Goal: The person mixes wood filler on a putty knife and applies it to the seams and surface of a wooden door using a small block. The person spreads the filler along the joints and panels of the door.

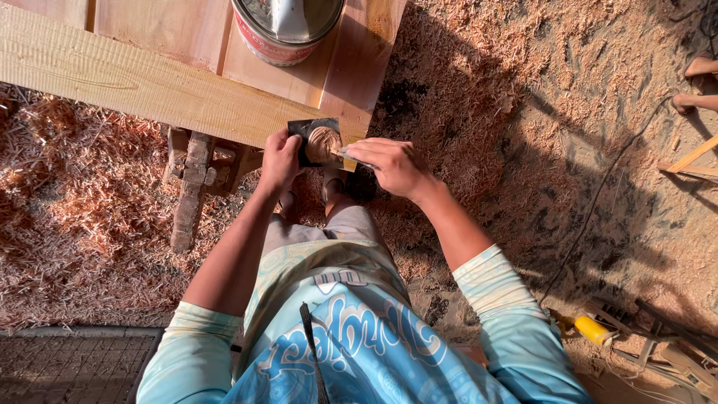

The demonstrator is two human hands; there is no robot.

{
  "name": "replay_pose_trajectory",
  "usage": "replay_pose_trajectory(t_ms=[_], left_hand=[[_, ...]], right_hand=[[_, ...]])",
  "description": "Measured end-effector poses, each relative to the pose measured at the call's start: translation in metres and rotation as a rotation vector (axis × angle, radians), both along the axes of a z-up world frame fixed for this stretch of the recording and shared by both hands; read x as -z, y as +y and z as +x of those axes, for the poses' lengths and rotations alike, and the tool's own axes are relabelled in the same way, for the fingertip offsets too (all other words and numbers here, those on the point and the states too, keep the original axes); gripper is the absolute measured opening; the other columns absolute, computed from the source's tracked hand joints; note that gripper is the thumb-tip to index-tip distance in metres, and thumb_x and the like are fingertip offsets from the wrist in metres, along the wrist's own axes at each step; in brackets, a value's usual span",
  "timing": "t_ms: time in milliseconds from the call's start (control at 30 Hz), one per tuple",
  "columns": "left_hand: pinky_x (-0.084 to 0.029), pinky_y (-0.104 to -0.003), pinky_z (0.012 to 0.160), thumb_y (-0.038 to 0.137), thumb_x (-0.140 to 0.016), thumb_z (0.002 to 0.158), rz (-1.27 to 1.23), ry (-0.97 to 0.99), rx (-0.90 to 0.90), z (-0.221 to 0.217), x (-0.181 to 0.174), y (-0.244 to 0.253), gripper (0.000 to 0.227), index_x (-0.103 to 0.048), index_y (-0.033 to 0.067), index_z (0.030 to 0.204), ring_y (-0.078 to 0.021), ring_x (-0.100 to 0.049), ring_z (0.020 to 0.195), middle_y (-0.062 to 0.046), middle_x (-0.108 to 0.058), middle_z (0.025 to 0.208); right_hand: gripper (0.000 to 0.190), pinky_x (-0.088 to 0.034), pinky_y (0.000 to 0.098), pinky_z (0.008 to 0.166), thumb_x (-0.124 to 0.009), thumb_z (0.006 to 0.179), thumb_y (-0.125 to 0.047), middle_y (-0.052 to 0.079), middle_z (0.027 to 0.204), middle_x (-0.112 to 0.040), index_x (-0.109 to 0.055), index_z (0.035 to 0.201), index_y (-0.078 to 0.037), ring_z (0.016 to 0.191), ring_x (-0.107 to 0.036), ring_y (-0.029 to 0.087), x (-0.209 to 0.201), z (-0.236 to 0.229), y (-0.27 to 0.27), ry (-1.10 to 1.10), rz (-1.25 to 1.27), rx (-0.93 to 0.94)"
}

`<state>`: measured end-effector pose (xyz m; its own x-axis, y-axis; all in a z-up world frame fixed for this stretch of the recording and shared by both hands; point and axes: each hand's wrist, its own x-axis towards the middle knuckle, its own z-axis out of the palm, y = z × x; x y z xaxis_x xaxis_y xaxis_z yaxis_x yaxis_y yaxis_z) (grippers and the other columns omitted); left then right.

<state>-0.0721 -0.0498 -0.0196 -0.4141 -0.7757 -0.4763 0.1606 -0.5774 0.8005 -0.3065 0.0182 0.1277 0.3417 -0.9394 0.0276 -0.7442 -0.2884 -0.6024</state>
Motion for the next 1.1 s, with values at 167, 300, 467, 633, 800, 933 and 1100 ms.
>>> replay_pose_trajectory(t_ms=[167,300,467,633,800,933,1100], left_hand=[[-0.048,-0.024,0.045,0.015,-0.051,0.099,0.087,-0.132,-0.083,-0.005,-0.003,-0.015,0.018,-0.065,0.0045,0.095,-0.0076,-0.056,0.057,0.0,-0.061,0.074],[-0.042,-0.024,0.04,0.012,-0.049,0.098,0.04,-0.055,-0.226,0.009,0.002,-0.027,0.017,-0.063,0.0059,0.092,-0.0083,-0.053,0.052,0.0,-0.062,0.071],[-0.041,-0.024,0.045,0.008,-0.049,0.102,-0.002,0.086,-0.225,0.026,0.008,-0.016,0.02,-0.066,0.0036,0.095,-0.0075,-0.052,0.054,0.001,-0.059,0.072],[-0.038,-0.024,0.039,0.008,-0.047,0.1,0.121,0.115,-0.232,0.034,0.007,0.01,0.019,-0.065,0.0051,0.094,-0.0071,-0.05,0.047,0.0,-0.059,0.068],[-0.042,-0.024,0.043,0.009,-0.048,0.101,0.166,0.089,-0.237,0.04,0.009,0.032,0.018,-0.064,0.005,0.094,-0.0075,-0.053,0.053,0.0,-0.061,0.074],[-0.039,-0.024,0.038,0.009,-0.047,0.099,0.191,0.054,-0.237,0.039,0.01,0.03,0.018,-0.064,0.0062,0.092,-0.0083,-0.052,0.049,0.0,-0.059,0.071],[-0.039,-0.025,0.039,0.01,-0.049,0.101,0.198,-0.006,-0.216,0.046,0.01,0.044,0.017,-0.06,0.006,0.09,-0.008,-0.052,0.05,0.0,-0.059,0.071]], right_hand=[[0.04,-0.058,0.0377,0.099,-0.06,0.083,0.007,0.01,0.119,-0.075,-0.078,0.114,-0.01,0.112,-0.073,0.027,-0.005,0.005,-0.011,0.1,0.019,-0.111],[0.052,-0.058,0.0373,0.092,-0.049,0.08,0.015,0.007,0.12,-0.077,-0.079,0.111,-0.013,0.111,-0.073,0.026,0.025,-0.019,-0.007,0.16,0.266,-0.009],[0.048,-0.054,0.0412,0.104,-0.046,0.094,0.014,0.01,0.132,-0.07,-0.072,0.127,-0.009,0.121,-0.067,0.03,0.11,-0.045,0.002,0.236,0.205,0.374],[0.049,-0.052,0.0421,0.109,-0.043,0.099,0.009,0.008,0.14,-0.066,-0.069,0.135,-0.013,0.129,-0.062,0.031,0.197,-0.019,0.006,0.344,0.072,0.481],[0.055,-0.053,0.049,0.087,-0.047,0.085,0.008,0.009,0.136,-0.067,-0.069,0.131,-0.014,0.122,-0.064,0.033,0.199,0.002,0.043,0.397,0.229,0.361],[0.041,-0.058,0.0391,0.104,-0.045,0.099,-0.002,0.014,0.137,-0.068,-0.067,0.133,-0.011,0.123,-0.069,0.03,0.176,-0.035,0.017,0.227,0.228,0.468],[0.036,-0.06,0.0409,0.097,-0.049,0.098,-0.002,0.012,0.13,-0.071,-0.07,0.126,-0.011,0.117,-0.072,0.031,0.195,-0.024,-0.012,0.206,0.216,0.673]])
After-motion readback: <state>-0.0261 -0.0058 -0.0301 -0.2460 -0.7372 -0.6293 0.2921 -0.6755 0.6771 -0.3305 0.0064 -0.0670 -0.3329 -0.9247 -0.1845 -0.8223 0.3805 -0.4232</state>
